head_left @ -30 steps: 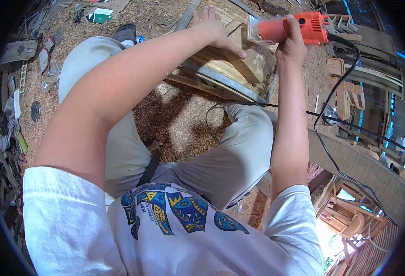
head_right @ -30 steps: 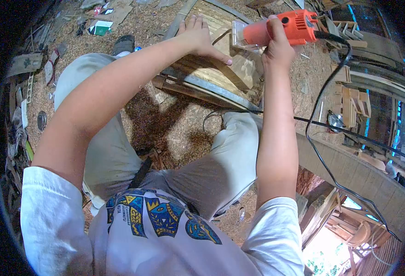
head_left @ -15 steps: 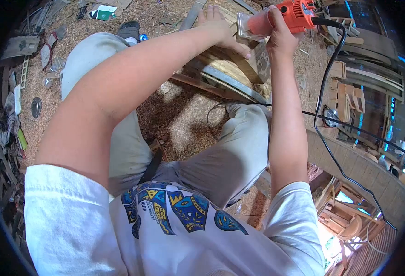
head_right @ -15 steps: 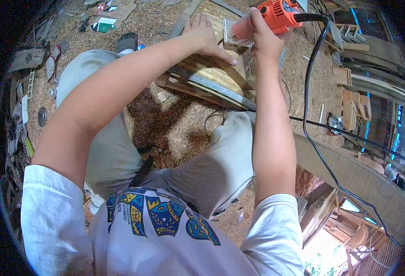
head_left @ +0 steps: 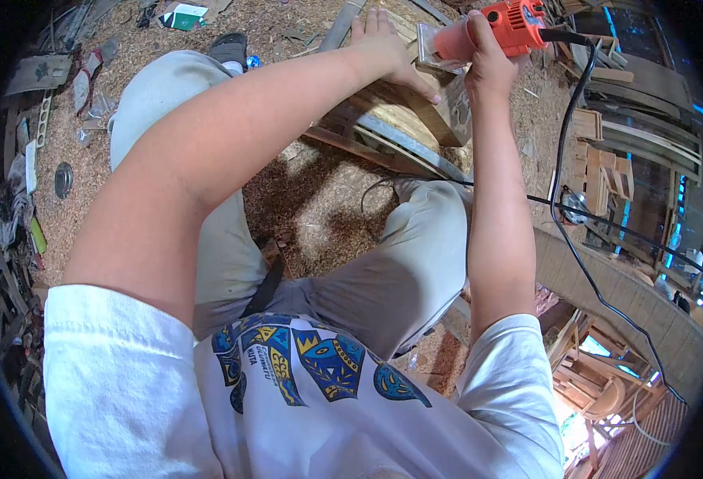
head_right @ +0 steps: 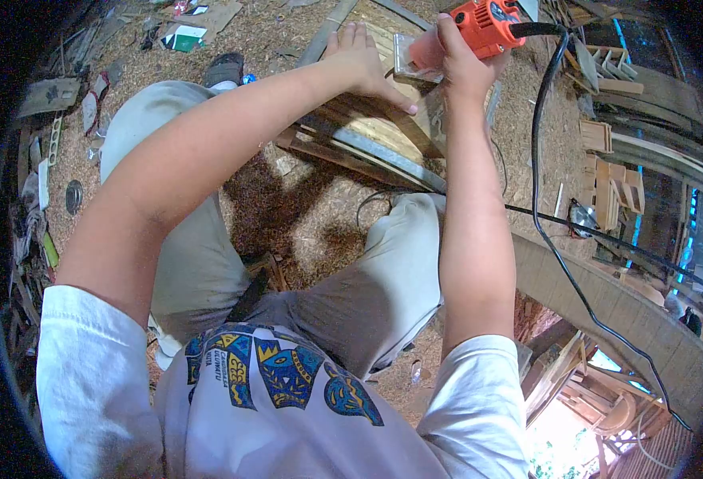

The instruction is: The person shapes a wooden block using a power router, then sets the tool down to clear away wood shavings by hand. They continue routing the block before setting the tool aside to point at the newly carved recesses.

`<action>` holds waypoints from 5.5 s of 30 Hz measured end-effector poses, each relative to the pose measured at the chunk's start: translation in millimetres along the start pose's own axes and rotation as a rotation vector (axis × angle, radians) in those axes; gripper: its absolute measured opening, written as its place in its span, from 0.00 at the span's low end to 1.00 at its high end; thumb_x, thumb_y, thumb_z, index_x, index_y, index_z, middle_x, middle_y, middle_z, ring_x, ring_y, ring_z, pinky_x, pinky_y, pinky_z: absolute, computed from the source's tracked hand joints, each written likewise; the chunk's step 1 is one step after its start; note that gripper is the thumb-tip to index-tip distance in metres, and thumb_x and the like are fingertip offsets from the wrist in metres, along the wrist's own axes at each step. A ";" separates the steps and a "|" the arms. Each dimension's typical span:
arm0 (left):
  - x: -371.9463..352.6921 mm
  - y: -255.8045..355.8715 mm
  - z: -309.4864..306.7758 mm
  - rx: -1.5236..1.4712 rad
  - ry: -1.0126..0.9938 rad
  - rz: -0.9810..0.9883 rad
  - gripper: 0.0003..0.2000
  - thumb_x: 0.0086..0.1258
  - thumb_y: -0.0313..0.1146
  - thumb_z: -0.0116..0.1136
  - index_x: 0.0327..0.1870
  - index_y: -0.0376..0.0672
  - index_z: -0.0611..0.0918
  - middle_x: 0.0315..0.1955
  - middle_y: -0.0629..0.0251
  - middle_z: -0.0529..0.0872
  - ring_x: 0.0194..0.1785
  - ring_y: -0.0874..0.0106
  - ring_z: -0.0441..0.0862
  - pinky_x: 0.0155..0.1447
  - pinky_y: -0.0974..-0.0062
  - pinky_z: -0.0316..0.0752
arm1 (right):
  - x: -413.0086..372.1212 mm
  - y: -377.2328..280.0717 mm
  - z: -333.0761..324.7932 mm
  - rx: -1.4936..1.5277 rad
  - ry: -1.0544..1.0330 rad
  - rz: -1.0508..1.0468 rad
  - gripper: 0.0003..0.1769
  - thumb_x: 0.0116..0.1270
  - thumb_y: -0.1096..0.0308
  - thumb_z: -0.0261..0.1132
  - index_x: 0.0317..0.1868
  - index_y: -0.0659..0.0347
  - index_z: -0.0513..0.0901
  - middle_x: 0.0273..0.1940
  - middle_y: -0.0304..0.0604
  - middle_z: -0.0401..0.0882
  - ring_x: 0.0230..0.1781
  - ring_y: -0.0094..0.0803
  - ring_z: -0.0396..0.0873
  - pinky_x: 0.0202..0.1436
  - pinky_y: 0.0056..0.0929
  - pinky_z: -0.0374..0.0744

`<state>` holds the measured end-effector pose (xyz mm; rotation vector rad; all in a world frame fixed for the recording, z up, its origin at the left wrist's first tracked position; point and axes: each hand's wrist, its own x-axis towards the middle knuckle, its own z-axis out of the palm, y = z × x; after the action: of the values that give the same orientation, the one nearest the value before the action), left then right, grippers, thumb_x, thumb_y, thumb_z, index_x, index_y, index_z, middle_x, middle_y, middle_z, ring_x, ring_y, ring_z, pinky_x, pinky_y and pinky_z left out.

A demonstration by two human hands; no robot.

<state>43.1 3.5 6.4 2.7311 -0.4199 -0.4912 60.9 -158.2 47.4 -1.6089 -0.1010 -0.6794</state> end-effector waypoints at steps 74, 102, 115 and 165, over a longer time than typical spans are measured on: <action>8.1 -2.9 5.0 -0.071 -0.024 0.011 0.88 0.30 0.90 0.70 0.86 0.23 0.50 0.87 0.36 0.44 0.91 0.45 0.39 0.91 0.52 0.38 | 3.0 -1.6 -38.0 -0.122 -0.047 0.116 0.24 0.58 0.70 0.84 0.52 0.58 0.82 0.43 0.34 0.86 0.40 0.26 0.84 0.48 0.30 0.83; 5.0 -2.0 1.5 -0.037 -0.017 0.029 0.87 0.33 0.91 0.68 0.84 0.20 0.51 0.87 0.35 0.46 0.91 0.45 0.41 0.91 0.53 0.41 | 5.0 -7.2 -45.2 0.006 0.058 0.169 0.19 0.63 0.75 0.81 0.51 0.60 0.84 0.45 0.38 0.88 0.43 0.30 0.88 0.51 0.34 0.87; 6.5 -2.2 5.7 0.024 0.016 0.030 0.85 0.34 0.92 0.66 0.83 0.20 0.56 0.86 0.35 0.50 0.90 0.44 0.44 0.91 0.52 0.43 | 22.7 -43.2 -82.9 0.250 0.268 0.328 0.14 0.69 0.66 0.77 0.52 0.59 0.87 0.48 0.40 0.90 0.48 0.34 0.89 0.57 0.41 0.88; 8.0 -0.9 8.2 -0.006 0.018 0.005 0.87 0.31 0.92 0.67 0.84 0.21 0.53 0.87 0.37 0.49 0.91 0.47 0.44 0.91 0.54 0.43 | -1.6 -6.0 -30.9 -0.022 -0.035 0.137 0.23 0.59 0.72 0.83 0.52 0.58 0.82 0.45 0.35 0.86 0.42 0.26 0.85 0.50 0.32 0.84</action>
<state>47.4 -0.6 -3.5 2.7261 -0.4197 -0.4653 45.7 -185.4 51.9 -1.6336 -0.0086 -0.5478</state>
